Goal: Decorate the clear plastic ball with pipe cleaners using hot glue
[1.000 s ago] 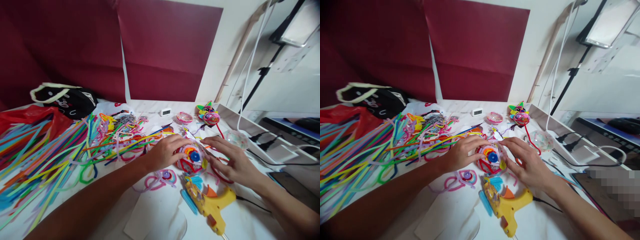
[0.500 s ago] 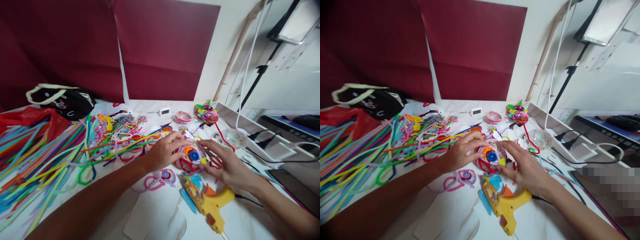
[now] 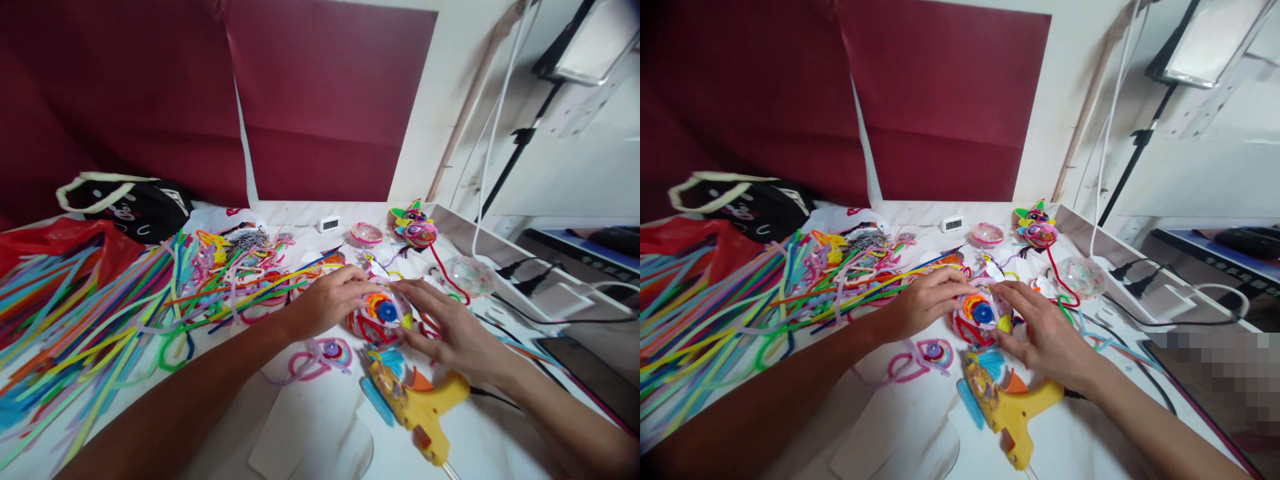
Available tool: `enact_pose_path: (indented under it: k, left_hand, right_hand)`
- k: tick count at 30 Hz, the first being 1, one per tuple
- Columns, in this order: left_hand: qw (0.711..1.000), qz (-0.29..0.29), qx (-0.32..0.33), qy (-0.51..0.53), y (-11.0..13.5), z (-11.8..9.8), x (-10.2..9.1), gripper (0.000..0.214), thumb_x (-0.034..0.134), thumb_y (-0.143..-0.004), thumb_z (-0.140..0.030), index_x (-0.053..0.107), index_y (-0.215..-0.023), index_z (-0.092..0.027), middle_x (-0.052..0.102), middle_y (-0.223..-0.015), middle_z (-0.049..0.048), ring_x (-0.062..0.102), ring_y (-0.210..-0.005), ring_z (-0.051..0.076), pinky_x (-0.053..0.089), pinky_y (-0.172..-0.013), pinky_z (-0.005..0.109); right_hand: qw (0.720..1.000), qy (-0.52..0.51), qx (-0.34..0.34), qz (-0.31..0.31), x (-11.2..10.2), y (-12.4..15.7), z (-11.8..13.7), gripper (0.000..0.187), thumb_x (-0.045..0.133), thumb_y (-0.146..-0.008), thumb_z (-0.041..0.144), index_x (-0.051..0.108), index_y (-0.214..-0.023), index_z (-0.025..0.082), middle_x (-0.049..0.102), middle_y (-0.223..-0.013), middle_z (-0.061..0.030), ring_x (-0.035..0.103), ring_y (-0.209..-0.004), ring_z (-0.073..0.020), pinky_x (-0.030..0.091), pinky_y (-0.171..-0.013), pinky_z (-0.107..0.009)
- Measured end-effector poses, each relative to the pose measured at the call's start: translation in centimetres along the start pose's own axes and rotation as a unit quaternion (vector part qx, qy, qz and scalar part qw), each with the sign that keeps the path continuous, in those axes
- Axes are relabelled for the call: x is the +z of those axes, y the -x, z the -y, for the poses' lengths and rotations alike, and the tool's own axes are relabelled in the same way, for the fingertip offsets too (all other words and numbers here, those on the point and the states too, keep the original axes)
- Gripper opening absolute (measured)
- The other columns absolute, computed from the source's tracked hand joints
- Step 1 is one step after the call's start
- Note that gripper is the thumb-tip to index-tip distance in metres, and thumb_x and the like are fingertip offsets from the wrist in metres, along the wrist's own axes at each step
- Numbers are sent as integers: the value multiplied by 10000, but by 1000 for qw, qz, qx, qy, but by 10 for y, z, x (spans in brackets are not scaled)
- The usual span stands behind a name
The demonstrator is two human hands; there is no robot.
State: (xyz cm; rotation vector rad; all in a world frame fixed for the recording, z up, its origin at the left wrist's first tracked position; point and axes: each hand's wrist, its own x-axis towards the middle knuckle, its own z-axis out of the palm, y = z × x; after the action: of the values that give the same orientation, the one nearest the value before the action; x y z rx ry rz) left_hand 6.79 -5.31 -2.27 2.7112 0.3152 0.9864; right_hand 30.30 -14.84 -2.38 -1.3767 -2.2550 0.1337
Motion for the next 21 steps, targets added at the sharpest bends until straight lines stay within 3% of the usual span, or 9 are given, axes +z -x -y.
enact_pose_path:
  k: [10, 21]
  left_hand:
    - [1000, 0, 6, -24, 1, -1, 3, 304, 542, -897, -152, 636, -1184, -187, 580, -1033, 84, 581, -959, 161, 515, -830, 283]
    - [999, 6, 1, -40, 0, -3, 1, 318, 533, -892, -140, 618, -1197, -169, 578, -1063, 92, 576, -997, 173, 500, -876, 301]
  right_hand:
    - [1000, -3, 0, -1, 3, -1, 1, 540, 561, -884, 356, 397, -1387, 248, 478, -1355, -106, 533, -1176, -231, 472, -969, -396]
    - [1000, 12, -9, 5, 3, -3, 1, 535, 548, -890, 350, 383, -1386, 236, 468, -1360, -129, 529, -1191, -246, 478, -978, -427]
